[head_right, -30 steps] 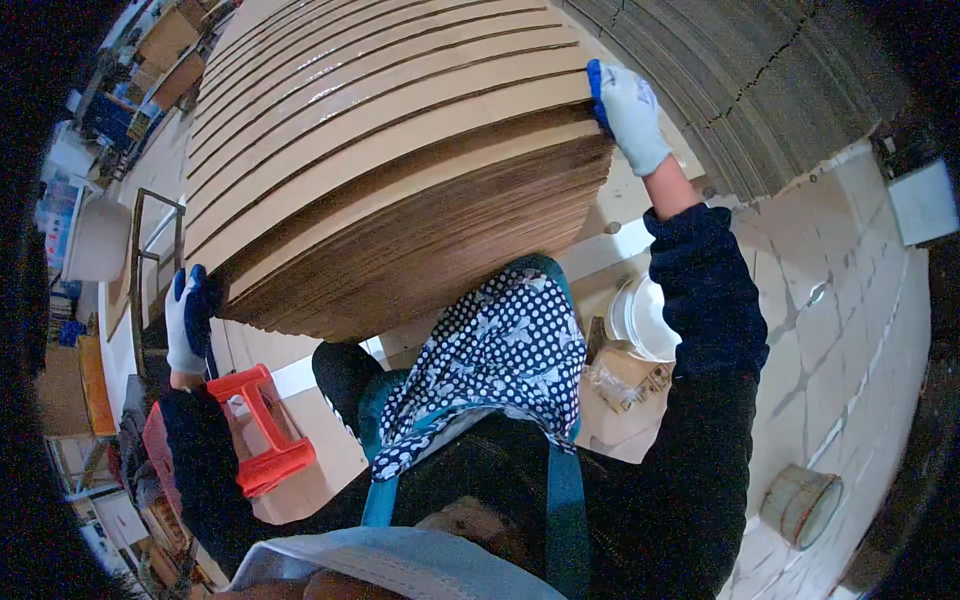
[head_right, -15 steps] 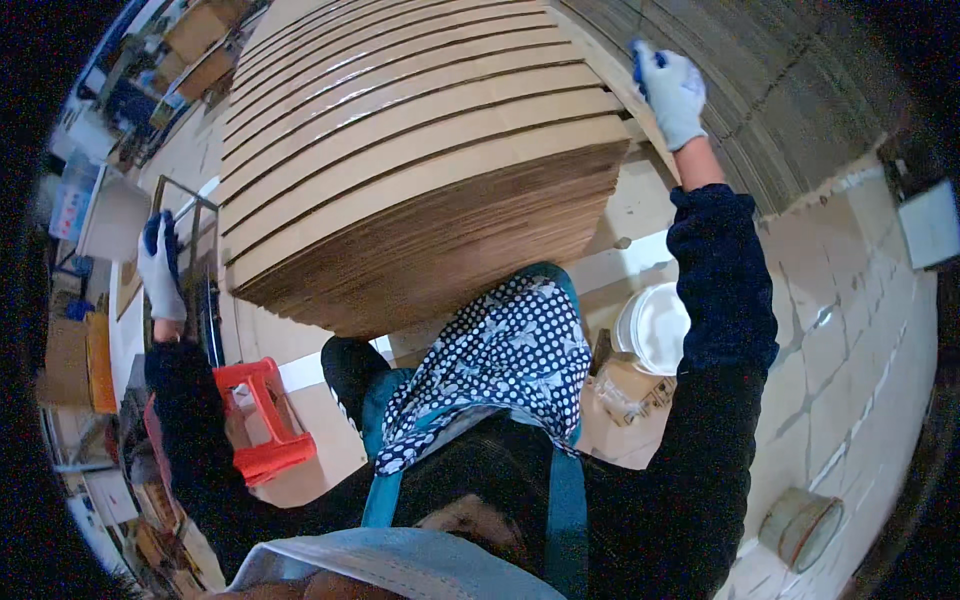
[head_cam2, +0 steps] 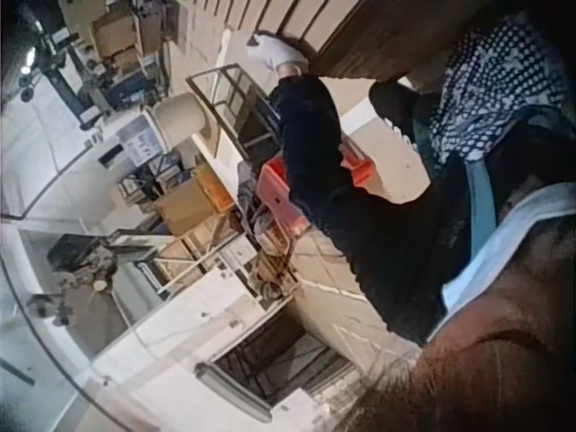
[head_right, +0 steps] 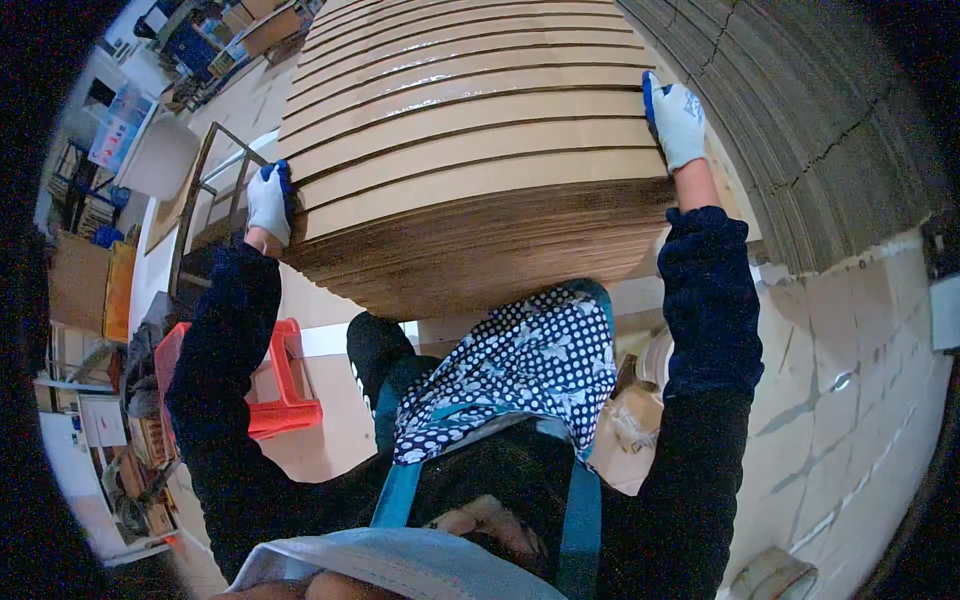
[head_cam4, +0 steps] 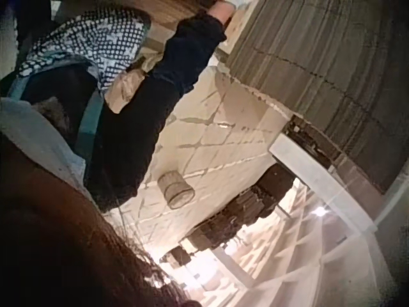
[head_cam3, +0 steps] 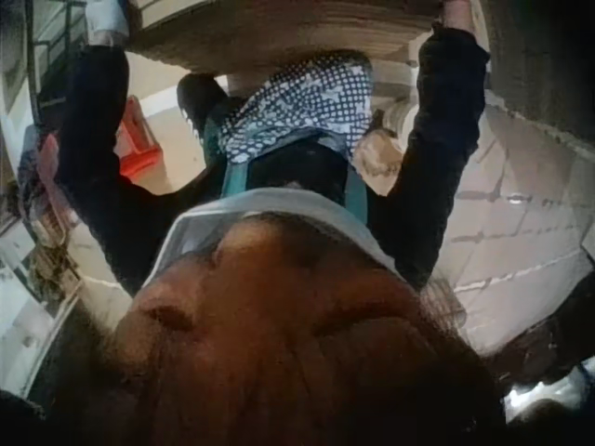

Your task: Apply glue to the edges of a stack of cardboard sheets using a brush.

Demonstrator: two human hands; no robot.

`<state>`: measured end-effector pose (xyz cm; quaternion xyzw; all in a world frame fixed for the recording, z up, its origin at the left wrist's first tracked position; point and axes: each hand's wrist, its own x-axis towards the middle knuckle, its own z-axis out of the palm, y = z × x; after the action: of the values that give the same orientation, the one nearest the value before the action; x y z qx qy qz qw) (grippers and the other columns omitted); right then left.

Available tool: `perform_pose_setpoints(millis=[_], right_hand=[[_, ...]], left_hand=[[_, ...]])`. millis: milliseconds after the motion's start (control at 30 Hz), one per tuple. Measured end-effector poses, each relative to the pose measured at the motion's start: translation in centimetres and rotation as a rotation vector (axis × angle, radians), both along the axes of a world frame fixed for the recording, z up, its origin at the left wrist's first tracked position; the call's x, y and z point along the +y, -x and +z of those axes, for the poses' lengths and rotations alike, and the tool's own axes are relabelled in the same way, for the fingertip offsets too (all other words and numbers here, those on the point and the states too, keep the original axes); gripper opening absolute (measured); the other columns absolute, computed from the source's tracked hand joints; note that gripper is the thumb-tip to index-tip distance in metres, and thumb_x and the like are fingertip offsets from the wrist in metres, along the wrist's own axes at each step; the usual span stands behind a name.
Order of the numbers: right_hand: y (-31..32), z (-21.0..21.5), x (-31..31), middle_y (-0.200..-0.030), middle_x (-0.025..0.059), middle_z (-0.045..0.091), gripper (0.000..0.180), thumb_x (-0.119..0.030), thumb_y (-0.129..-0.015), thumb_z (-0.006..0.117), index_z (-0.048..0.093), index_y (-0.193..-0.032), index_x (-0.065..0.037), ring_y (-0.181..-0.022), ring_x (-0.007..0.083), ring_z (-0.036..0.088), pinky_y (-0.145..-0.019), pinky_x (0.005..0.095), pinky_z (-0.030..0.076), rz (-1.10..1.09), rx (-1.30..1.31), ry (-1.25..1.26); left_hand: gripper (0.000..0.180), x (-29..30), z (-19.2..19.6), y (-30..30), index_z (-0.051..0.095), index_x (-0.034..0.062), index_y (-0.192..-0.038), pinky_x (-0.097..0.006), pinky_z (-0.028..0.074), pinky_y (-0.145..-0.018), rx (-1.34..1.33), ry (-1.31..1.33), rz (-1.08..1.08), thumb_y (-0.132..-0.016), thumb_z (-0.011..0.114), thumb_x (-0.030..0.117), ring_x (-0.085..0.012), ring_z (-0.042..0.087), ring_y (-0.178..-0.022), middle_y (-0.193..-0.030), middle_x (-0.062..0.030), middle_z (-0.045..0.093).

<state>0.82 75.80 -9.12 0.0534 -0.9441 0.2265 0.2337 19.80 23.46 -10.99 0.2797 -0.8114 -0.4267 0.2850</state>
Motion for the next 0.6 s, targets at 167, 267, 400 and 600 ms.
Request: perform_pose_setpoints(millis=[167, 267, 400, 600], right_hand=[[-0.3, 0.0, 0.5, -0.071, 0.0236, 0.059, 0.056, -0.048, -0.086, 0.043, 0.062, -0.064, 0.000, -0.068, 0.0397, 0.057, -0.065, 0.0482, 0.043, -0.048, 0.092, -0.059], [-0.8, -0.1, 0.4, -0.069, 0.0229, 0.058, 0.055, -0.048, -0.085, 0.045, 0.062, -0.066, 0.001, -0.067, 0.0395, 0.057, -0.065, 0.0479, 0.043, -0.020, 0.102, -0.085], [-1.2, 1.1, 0.4, -0.066, 0.0218, 0.058, 0.049, -0.045, -0.087, 0.044, 0.063, -0.075, -0.002, -0.068, 0.0380, 0.058, -0.066, 0.0473, 0.044, 0.134, -0.013, 0.005], [3.7, -1.6, 0.0, -0.063, 0.0196, 0.058, 0.039, -0.041, -0.089, 0.043, 0.064, -0.083, -0.009, -0.070, 0.0355, 0.059, -0.068, 0.0457, 0.045, 0.005, 0.258, -0.097]], left_hand=[[0.014, 1.2, 0.0, -0.1, 0.060, 0.0071, -0.079, -0.025, 0.036, -0.051, 0.146, -0.062, -0.105, -0.084, 0.055, 0.019, -0.0083, 0.044, -0.056, -0.065, 0.0028, 0.052], [0.019, 0.2, 0.1, -0.4, 0.059, 0.0062, -0.070, -0.027, 0.036, -0.048, 0.221, -0.114, -0.084, -0.084, 0.055, 0.020, -0.0090, 0.044, -0.052, -0.058, 0.0021, 0.050], [0.019, -1.9, 1.4, -0.7, 0.060, 0.0059, -0.074, -0.026, 0.036, -0.048, 0.001, -0.169, -0.212, -0.085, 0.055, 0.021, -0.0086, 0.044, -0.052, -0.058, 0.0026, 0.051], [0.020, -2.0, 1.7, 2.6, 0.063, 0.0047, -0.089, -0.029, 0.040, -0.055, 0.292, -0.101, -0.453, -0.085, 0.055, 0.023, -0.0116, 0.048, -0.058, -0.066, 0.0001, 0.057]])
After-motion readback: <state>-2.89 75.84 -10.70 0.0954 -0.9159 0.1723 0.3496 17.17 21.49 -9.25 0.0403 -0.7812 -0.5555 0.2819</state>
